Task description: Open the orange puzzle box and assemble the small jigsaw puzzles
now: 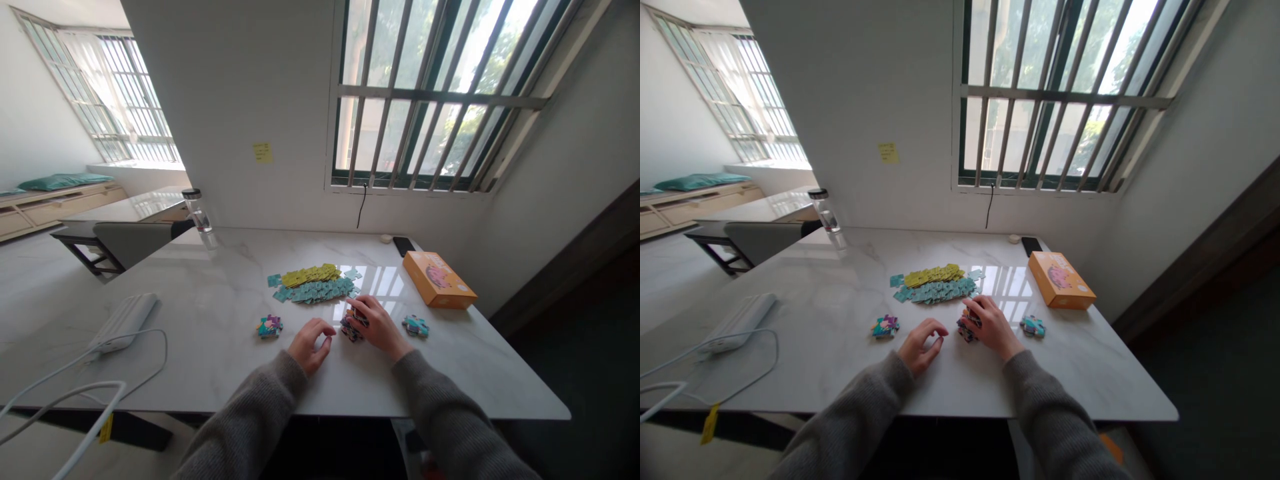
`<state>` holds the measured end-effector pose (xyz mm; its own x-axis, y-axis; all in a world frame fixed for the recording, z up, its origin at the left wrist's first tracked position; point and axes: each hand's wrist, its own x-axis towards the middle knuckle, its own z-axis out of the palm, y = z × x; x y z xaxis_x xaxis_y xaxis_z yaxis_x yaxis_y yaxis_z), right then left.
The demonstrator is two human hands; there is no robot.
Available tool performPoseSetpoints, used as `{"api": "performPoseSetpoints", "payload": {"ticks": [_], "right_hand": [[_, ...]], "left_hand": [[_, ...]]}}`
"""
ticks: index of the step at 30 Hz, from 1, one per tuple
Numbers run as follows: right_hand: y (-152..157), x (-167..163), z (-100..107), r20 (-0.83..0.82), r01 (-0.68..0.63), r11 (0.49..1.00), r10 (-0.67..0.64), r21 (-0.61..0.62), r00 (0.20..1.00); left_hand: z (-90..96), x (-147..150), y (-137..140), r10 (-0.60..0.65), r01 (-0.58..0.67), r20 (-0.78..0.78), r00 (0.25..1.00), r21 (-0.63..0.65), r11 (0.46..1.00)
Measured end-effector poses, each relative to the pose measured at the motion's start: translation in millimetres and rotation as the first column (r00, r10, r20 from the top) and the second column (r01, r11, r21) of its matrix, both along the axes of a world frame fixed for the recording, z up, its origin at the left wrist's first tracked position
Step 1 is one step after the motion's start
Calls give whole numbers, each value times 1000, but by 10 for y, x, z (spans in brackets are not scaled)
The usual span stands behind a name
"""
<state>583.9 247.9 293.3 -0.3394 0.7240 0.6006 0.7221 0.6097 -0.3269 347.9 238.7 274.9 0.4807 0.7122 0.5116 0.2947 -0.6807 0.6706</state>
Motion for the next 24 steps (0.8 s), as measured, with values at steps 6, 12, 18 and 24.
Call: {"api": "performPoseSetpoints", "payload": {"ticks": [6,12,18,24], "right_hand": [[-13,-12,22,-80,35,999,-33,31,996],[-76,-143,42,-53,0,1000,2,27,999],[-80,-126,23,-28,36,999,-36,23,999],[-92,-135,9,13,21,1000,-20,-4,1000]], "left_hand": [[-9,-10,-4,21,-20,30,999,-52,998],[19,-6,4,60,-46,65,996,-190,981],[13,-15,-7,40,-31,54,998,-157,987],[61,43,55,71,-59,102,992,-117,991]]}}
